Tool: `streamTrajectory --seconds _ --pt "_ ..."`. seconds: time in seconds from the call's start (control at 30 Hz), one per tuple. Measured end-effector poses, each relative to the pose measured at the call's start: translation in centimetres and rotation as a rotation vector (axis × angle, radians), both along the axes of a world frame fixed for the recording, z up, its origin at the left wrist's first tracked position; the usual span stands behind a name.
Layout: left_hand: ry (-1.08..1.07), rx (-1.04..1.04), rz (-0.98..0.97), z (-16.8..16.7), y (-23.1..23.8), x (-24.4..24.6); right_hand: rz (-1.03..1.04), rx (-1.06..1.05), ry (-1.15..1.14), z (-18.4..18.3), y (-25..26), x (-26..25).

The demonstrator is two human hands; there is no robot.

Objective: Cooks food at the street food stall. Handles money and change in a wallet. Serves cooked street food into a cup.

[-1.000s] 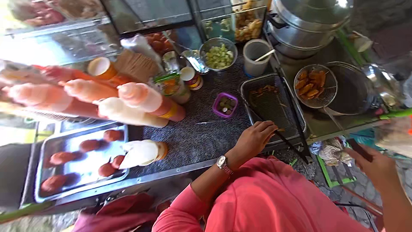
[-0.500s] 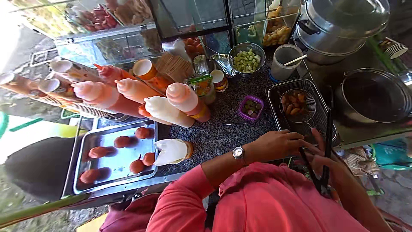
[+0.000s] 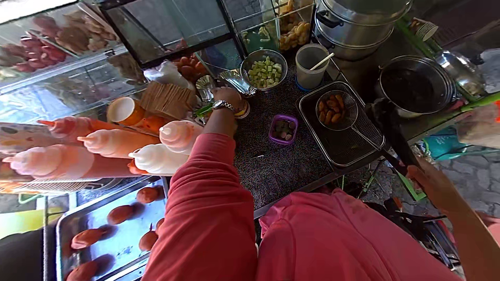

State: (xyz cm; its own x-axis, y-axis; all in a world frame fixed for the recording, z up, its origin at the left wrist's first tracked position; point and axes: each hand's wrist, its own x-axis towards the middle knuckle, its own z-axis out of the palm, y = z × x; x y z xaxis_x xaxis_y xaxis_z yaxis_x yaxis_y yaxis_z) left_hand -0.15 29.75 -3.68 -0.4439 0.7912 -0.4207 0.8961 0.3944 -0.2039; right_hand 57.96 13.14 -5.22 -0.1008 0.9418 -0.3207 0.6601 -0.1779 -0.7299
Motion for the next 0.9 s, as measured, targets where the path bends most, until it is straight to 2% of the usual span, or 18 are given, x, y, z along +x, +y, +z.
streamTrajectory --seconds 0.1,0.2,0.37,0.57,0.73,0.83,0.9 --pt "0.029 -0.047 -0.073 -0.1 0.1 -0.3 0.159 0.247 -0.283 1.4 2.5 1.6" --pt "-0.019 0.042 -0.156 0.4 -0.2 0.2 0.262 0.291 -0.513 4.0 6.0 1.7" --pt "-0.059 0.138 -0.181 4.0 -2.2 2.8 0.635 0.384 -0.781 7.4 13.2 -2.0" --pt "-0.104 0.308 -0.132 7.2 -4.5 5.6 0.893 0.485 -0.839 6.6 18.0 -8.0" --pt "-0.303 0.564 -0.065 9.7 -8.8 7.8 1.021 0.433 -0.961 8.9 18.9 -9.7" --pt "-0.472 0.576 -0.031 9.4 -10.8 11.2 1.054 0.445 -0.931 7.6 19.5 -9.4" --pt "-0.578 0.538 -0.048 7.5 -11.2 13.3 1.073 0.454 -0.930 7.1 19.9 -9.4"
